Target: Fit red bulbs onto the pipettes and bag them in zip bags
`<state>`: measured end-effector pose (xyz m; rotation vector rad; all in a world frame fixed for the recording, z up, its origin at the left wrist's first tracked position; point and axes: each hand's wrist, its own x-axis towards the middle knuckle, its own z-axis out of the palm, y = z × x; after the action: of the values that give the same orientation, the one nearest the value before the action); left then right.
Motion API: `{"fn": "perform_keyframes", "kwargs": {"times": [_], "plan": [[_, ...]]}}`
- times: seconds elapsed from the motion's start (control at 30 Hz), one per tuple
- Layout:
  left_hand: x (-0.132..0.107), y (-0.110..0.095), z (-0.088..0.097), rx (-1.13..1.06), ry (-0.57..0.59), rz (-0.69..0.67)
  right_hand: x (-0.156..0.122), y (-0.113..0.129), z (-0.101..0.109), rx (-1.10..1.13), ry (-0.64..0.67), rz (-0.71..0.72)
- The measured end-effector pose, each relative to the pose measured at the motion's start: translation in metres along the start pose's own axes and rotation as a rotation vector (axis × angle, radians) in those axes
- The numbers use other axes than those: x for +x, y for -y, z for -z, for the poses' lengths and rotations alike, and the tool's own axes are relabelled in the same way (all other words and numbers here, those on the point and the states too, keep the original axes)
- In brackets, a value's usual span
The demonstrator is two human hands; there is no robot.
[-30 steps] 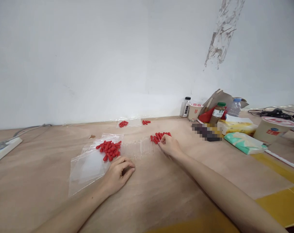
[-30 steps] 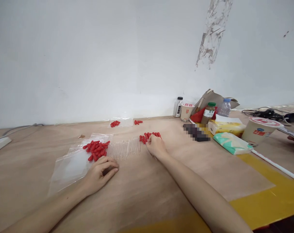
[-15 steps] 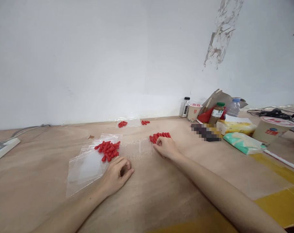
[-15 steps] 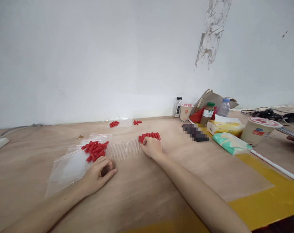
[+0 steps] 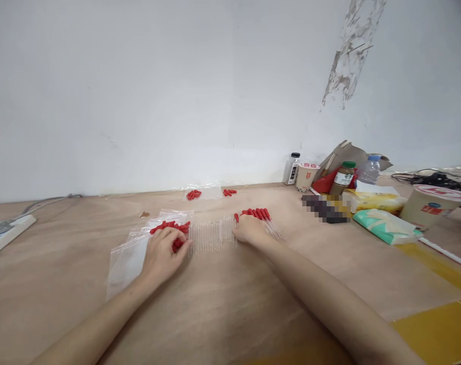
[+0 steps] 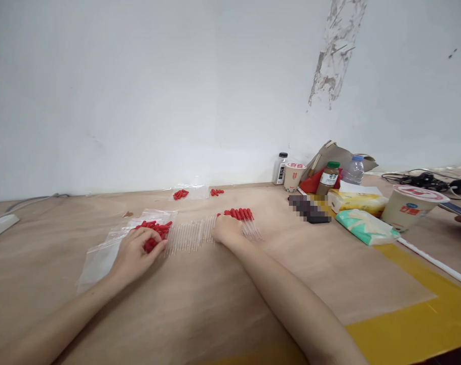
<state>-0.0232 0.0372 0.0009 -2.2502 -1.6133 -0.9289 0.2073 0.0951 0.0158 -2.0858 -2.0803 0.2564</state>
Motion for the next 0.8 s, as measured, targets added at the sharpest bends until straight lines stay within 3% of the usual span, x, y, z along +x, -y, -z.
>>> {"fn": "perform_keyframes", "kwargs": {"times": [0.13,0.33,0.5,0.63,0.73,0.8], "plan": [[0.019,0.026,0.007,0.159,0.004,0.097,0.002,0.006,0.002,0.002,0.026,-0.006],[0.043,0.040,-0.005,0.226,0.019,0.040,0.004,0.007,0.002,0.056,0.054,-0.006],[0.053,0.042,-0.016,0.194,0.027,0.007,-0.003,-0.011,0.010,0.145,0.043,0.053],[0.055,0.040,-0.012,0.127,-0.013,0.003,-0.012,-0.038,0.009,0.246,0.024,0.145],[0.045,0.028,0.000,0.039,-0.036,-0.025,-0.019,-0.057,0.003,0.500,0.005,0.270],[0.029,0.014,0.010,-0.045,0.015,-0.083,-0.024,-0.066,-0.003,0.709,0.073,0.377]]}}
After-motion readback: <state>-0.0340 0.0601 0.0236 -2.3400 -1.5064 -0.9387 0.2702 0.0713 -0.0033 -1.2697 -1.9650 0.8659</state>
